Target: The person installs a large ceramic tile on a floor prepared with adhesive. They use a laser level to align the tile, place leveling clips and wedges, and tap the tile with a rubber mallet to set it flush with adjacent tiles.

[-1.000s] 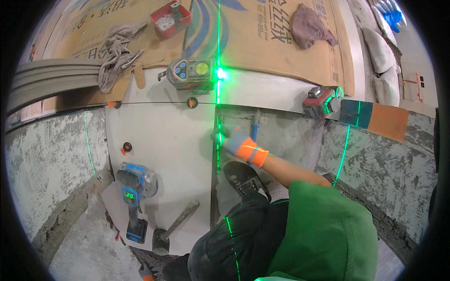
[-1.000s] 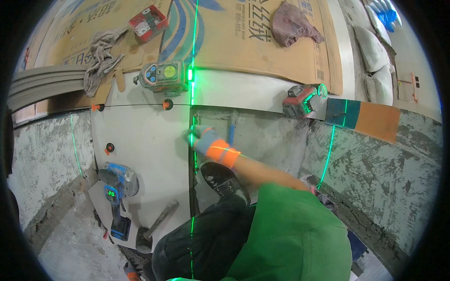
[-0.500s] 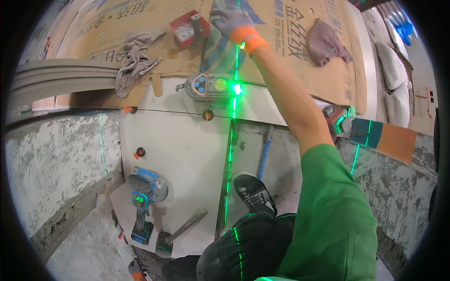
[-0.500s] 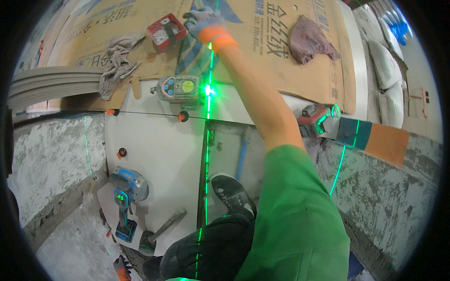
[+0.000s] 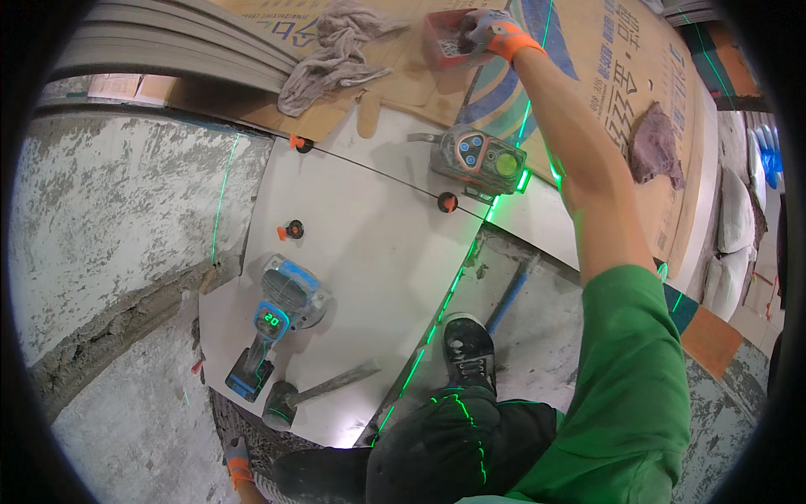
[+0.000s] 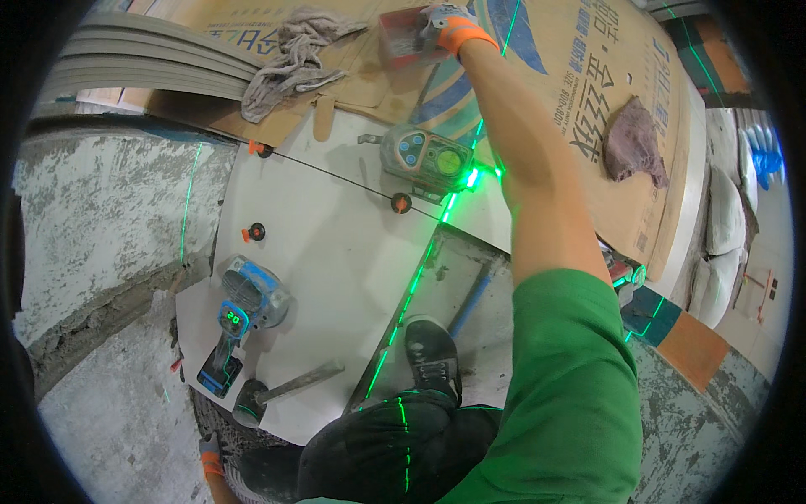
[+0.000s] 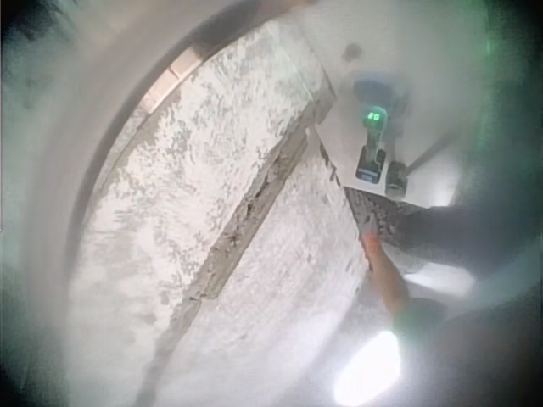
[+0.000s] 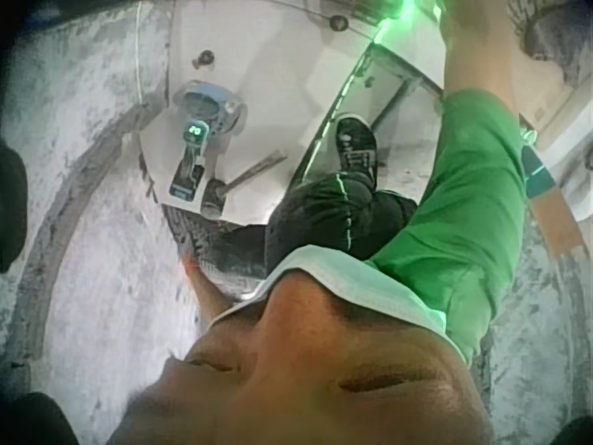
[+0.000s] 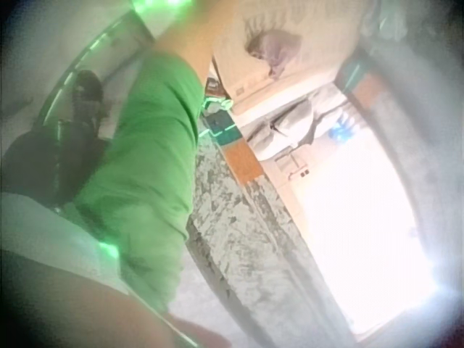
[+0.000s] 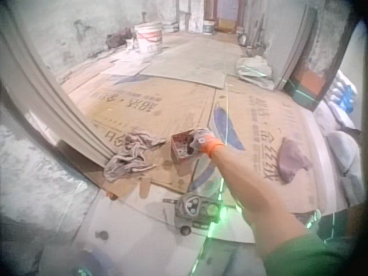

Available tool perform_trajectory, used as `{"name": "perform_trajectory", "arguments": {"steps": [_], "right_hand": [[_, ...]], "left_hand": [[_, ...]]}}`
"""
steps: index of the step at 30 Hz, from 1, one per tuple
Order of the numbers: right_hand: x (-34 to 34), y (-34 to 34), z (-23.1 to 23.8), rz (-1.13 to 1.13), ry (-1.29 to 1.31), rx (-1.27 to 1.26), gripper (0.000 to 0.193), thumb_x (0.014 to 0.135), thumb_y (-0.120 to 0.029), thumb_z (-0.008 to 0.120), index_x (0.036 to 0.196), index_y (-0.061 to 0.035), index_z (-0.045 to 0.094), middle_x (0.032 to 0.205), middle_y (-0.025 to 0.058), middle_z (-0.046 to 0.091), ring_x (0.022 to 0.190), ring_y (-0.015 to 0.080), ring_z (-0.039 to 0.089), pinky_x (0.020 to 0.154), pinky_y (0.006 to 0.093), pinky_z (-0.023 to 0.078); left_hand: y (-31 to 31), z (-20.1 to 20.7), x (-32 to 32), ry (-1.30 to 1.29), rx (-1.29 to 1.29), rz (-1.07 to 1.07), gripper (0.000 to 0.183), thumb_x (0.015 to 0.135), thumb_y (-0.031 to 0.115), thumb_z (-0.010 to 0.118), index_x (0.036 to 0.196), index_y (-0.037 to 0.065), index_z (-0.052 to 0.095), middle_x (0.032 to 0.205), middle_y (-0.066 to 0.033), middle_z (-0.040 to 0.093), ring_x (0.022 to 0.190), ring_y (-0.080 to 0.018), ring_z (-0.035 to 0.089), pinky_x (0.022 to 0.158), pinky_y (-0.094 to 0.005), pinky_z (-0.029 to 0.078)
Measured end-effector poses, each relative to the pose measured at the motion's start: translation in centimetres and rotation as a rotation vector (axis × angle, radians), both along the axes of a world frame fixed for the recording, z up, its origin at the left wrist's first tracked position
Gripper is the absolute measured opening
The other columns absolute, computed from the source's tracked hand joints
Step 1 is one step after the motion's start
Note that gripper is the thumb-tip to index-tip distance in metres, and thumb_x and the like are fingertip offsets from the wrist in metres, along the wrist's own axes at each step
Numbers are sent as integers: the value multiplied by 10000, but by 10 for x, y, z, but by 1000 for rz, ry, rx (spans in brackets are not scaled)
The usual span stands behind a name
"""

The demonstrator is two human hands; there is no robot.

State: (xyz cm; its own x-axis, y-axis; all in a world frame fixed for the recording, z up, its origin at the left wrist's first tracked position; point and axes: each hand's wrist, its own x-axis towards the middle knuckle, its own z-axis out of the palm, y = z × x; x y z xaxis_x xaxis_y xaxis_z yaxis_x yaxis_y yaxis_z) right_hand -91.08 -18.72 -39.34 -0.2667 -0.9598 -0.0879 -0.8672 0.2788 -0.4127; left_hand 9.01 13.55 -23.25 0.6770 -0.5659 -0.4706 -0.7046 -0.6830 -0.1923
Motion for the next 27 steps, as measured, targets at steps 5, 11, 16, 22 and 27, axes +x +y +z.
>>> {"name": "perform_trajectory", "arguments": {"steps": [5,11,16,22,27], "right_hand": [[4,17,17,-30,103,-167,257,701,-244,597,884,-72,652,824,189,632,771,339,610,660,399,475],[2,36,39,27,150,-340,276,751,-248,594,929,-42,642,890,187,630,847,336,603,732,380,468],[11,33,44,7,138,-310,243,796,-224,576,941,-41,642,879,155,643,836,299,612,752,352,467],[12,57,53,-201,-196,-400,151,824,-159,574,923,-68,642,770,54,643,660,145,602,608,281,486],[30,123,74,-537,-1092,-450,110,839,-60,545,906,9,599,730,102,630,574,183,600,494,294,482]], "left_hand": [[-12,8,-26,-72,100,-160,465,737,355,629,1012,-20,619,1019,-208,621,948,-325,596,834,-374,454],[-30,-15,-39,-139,18,-255,488,749,335,631,1062,-38,590,1077,-215,598,995,-330,577,846,-376,449],[-35,-15,-57,103,49,-76,470,763,274,630,1108,-38,559,1099,-219,586,1020,-332,568,860,-382,442],[-10,-17,-69,127,-141,-292,432,765,268,641,1053,-49,586,1036,-225,611,951,-338,595,840,-386,450],[5,-44,-50,26,-14,-223,481,749,310,662,1057,-50,580,1027,-237,603,941,-332,592,819,-394,461]]}}
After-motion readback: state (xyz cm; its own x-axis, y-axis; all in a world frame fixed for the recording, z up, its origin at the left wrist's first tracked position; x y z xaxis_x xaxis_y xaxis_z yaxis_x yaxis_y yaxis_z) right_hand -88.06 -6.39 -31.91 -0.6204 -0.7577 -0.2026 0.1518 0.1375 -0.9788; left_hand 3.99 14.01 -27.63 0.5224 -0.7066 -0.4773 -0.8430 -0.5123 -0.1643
